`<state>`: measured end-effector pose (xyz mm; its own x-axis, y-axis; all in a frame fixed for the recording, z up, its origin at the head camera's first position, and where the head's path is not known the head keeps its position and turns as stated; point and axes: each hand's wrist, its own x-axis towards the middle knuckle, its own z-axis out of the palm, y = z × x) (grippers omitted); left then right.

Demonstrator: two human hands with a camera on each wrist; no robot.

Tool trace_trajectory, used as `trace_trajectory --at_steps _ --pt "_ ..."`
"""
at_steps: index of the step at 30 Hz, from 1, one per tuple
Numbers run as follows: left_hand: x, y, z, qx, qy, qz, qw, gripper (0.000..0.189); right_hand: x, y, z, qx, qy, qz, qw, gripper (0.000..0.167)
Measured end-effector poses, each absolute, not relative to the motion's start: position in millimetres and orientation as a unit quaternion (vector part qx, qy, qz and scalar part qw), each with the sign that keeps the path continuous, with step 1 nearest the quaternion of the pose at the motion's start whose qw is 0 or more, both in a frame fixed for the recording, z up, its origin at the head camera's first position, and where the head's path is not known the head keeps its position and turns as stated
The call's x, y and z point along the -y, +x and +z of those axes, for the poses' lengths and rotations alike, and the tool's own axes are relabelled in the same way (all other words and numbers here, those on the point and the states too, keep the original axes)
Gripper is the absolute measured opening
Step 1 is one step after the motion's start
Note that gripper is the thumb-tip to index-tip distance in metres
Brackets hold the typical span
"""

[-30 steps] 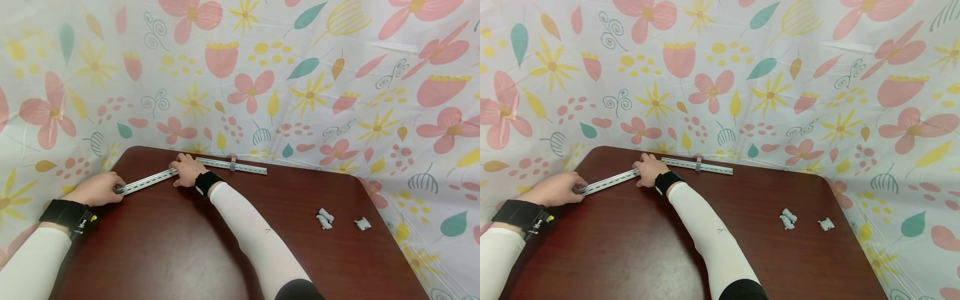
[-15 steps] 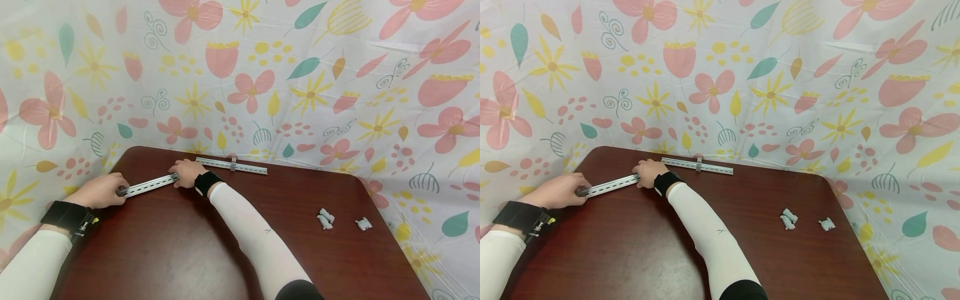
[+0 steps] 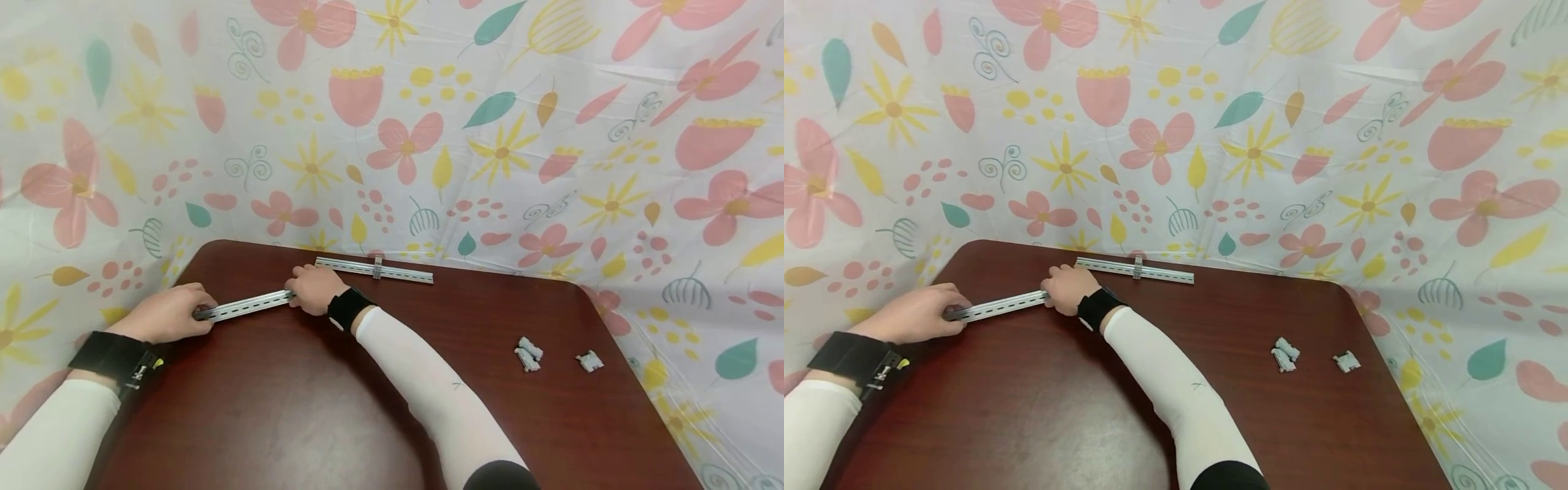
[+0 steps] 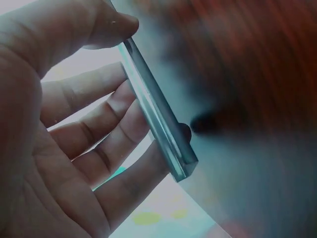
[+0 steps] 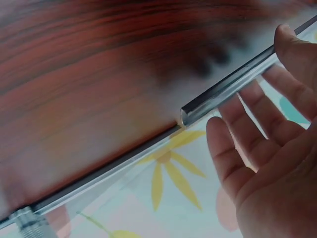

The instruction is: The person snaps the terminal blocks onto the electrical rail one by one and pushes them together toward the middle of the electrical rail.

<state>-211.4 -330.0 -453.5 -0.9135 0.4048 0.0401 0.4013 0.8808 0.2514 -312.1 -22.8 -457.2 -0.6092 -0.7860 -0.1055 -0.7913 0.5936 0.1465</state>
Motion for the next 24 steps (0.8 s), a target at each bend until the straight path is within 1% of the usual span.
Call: trace_trajectory --at_steps 4,10,20,24 --pt "318.7 -214.2 -449.6 -0.968 0.213 0.134 0.009 0.016 3.8 -309.1 -453.9 -0.895 -0.440 0.073 0.007 0.038" --pt "290.1 -224.8 -444.6 -0.963 0.231 0.137 -0.002 0.016 -31.6 -301.6 -449.1 -0.907 -0.419 0.042 -0.004 0.035" --pt "231.0 -239.2 -455.2 -0.958 0.258 0.123 -0.007 0.012 -97.7 -281.2 -453.5 -0.919 -0.392 0.000 -0.028 0.022" --pt "208.2 -244.6 -458.2 -0.953 0.278 0.119 -0.012 0.012 -124.8 -271.6 -457.6 -0.924 -0.381 -0.013 -0.027 0.024"
